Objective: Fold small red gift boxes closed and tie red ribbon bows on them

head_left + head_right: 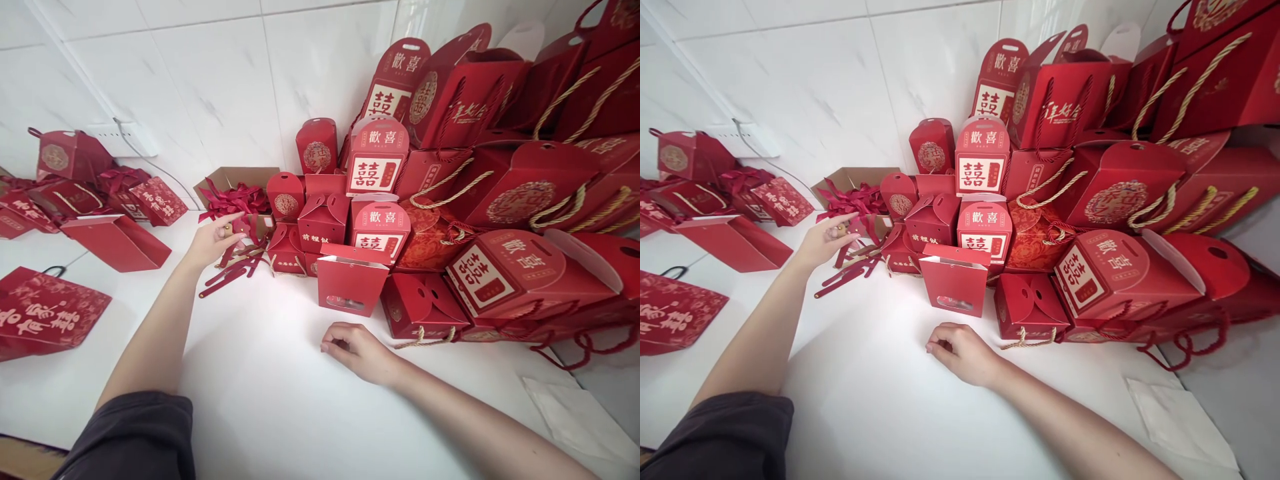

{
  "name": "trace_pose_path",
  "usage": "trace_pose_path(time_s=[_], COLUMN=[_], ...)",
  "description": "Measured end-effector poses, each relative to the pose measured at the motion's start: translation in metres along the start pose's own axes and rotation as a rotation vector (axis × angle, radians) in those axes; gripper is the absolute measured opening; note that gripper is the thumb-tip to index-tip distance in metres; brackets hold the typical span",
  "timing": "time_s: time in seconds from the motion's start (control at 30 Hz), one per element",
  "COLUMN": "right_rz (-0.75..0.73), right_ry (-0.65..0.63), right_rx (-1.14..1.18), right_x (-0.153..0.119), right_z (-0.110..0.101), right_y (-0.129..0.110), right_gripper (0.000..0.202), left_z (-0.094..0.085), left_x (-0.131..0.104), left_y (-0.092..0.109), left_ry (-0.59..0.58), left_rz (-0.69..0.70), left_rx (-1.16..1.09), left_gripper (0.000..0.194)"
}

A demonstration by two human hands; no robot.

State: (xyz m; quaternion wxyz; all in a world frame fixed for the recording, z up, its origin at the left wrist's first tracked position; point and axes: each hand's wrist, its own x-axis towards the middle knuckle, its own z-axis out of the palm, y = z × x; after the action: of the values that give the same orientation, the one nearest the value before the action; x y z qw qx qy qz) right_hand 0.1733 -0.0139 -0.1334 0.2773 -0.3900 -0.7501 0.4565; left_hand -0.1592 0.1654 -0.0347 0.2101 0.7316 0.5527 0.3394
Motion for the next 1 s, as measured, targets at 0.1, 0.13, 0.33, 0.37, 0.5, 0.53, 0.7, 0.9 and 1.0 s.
trace_pose_path(time_s=[0.1,0.13,0.33,0.37,0.5,0.53,0.7,0.9,1.0], right_rz=[-0.003,-0.004,0.001,0.000,-0.001,-0.002,-0.079,-0.285,-0.444], right_ry=[0.004,0.005,0.003,0.002,0.000,0.003,0.024,0.184,0.343], right_rx=[0.003,0.002,0.007,0.006,-0.001,-0.005,0.005,0.327,0.509], right_x=[0.000,0.000,-0.001,0.000,0.000,0.000,-0.002,0.004,0.000], right_z=[0.000,0.000,-0.002,-0.002,0.000,0.000,-0.009,-0.033,-0.039], right_y=[0.000,0.001,0.000,0.000,0.001,0.001,-0.026,-0.098,-0.115], right_gripper=[0.020,0.020,0.019,0.019,0.020,0.020,0.018,0.030,0.032], left_z=[-0.002,-0.002,-0.008,-0.008,-0.012,-0.013,-0.011,0.028,0.049], left_x=[0.005,0.006,0.008,0.006,0.003,0.003,-0.011,-0.079,-0.100], left_y=[-0.007,-0.011,-0.016,-0.013,0.004,0.010,0.071,0.176,0.197], left_ry=[0.088,0.135,0.376,0.391,0.416,0.451,0.541,0.325,0.174], left_rz=[-0.020,-0.032,0.000,0.026,0.168,0.234,0.764,0.910,0.866], left_rx=[0.085,0.117,0.093,0.092,0.103,0.089,0.001,-0.386,-0.434], left_gripper=[0.049,0.045,0.045,0.043,0.024,0.020,0.022,0.034,0.030])
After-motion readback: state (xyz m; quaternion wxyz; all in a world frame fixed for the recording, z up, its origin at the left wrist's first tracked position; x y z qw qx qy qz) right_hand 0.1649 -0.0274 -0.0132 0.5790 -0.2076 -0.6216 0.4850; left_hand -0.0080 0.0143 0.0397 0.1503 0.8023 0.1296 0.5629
